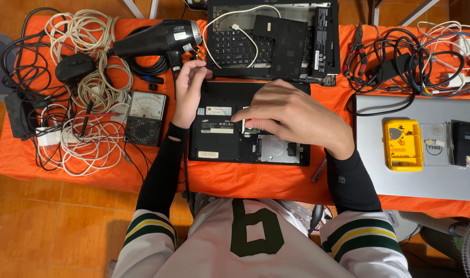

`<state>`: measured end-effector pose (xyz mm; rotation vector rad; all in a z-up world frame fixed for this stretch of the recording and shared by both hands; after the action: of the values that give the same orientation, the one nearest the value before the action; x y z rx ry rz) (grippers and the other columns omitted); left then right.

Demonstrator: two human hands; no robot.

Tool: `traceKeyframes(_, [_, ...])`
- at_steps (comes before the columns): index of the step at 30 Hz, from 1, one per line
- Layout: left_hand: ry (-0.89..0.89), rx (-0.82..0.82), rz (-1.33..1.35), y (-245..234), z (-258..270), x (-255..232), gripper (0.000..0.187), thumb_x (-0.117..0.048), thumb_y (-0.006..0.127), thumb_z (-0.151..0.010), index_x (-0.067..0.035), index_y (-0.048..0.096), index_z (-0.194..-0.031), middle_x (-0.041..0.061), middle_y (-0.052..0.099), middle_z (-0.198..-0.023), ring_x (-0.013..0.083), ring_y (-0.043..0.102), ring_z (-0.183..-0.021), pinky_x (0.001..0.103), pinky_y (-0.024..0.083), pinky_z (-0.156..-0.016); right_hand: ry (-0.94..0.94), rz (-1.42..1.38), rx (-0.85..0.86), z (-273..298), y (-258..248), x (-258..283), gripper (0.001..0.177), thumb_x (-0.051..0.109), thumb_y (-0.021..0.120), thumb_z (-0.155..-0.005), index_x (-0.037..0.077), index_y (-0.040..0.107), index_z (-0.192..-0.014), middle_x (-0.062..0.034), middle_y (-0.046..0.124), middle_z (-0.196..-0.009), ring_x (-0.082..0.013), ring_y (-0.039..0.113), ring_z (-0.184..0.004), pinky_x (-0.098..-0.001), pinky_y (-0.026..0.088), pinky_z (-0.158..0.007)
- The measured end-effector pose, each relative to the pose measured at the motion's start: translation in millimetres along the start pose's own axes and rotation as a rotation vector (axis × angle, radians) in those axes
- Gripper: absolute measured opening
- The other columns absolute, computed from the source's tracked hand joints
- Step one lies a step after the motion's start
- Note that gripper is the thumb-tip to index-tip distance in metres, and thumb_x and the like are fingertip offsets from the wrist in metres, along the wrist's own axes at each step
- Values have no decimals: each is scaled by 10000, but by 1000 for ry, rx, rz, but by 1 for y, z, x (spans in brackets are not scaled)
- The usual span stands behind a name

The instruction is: Disassembling and repairing a laptop on a workbench using a screwdriver.

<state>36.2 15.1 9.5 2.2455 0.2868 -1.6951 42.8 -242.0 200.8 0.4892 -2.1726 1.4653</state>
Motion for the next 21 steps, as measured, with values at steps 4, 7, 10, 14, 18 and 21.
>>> traceKeyframes(4, [-12, 5, 18, 0, 0, 1, 147, -128, 569, -1096, -52, 611, -1214, 54, 689, -1068, 144, 674, -1060, 302, 537, -1015, -53, -38, -39, -1, -2, 4, 283, 226, 722, -947, 117, 729, -1207, -42, 747, -1020, -222, 632, -916, -400, 460, -982])
traceKeyframes(7, [-8, 12, 47, -1, 0, 3, 155, -121, 574, -1091, -49, 608, -1225, 54, 684, -1074, 144, 668, -1066, 303, 531, -1026, -45, -66, -27, 2, 1, 0, 288, 187, 670, -995, 104, 720, -1266, -54, 752, -1091, -230, 623, -952, -391, 465, -1010])
traceKeyframes(10, [13, 27, 55, -1, 0, 2, 155, -123, 569, -1098, -51, 605, -1231, 51, 679, -1075, 145, 667, -1072, 307, 532, -1035, -18, -48, -23, 2, 2, -2, 283, 205, 709, -978, 125, 744, -1247, -44, 718, -933, -240, 622, -932, -387, 476, -990])
traceKeyframes(14, [18, 13, 16, 1, 0, -2, 154, -128, 572, -1093, -52, 611, -1221, 48, 681, -1065, 146, 676, -1064, 310, 547, -1023, -48, -38, -11, -2, 1, 1, 231, 207, 725, -969, 162, 755, -1193, -18, 742, -919, -218, 633, -893, -386, 483, -991])
traceKeyframes(18, [-3, -1, 2, 2, 1, -3, 152, -135, 580, -1089, -55, 615, -1213, 50, 689, -1061, 148, 677, -1060, 306, 541, -1017, -62, -86, -38, -3, -1, 5, 314, 149, 698, -935, 119, 721, -1247, -53, 753, -1024, -220, 644, -919, -392, 479, -983])
traceKeyframes(21, [-9, 0, -4, 2, 1, -4, 155, -137, 581, -1088, -55, 615, -1215, 51, 691, -1061, 149, 676, -1061, 307, 537, -1017, -51, -89, -38, 0, 1, 1, 366, 96, 690, -913, 107, 716, -1277, -65, 745, -1028, -226, 644, -931, -393, 483, -986])
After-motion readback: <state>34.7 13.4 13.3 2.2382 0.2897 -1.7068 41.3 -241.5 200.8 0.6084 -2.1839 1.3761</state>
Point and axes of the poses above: each hand's wrist, its own z-axis away from the middle knuckle, its own y-axis out of the palm, x = y × z, the point moved 4 cm from there along -z, towards the middle knuckle
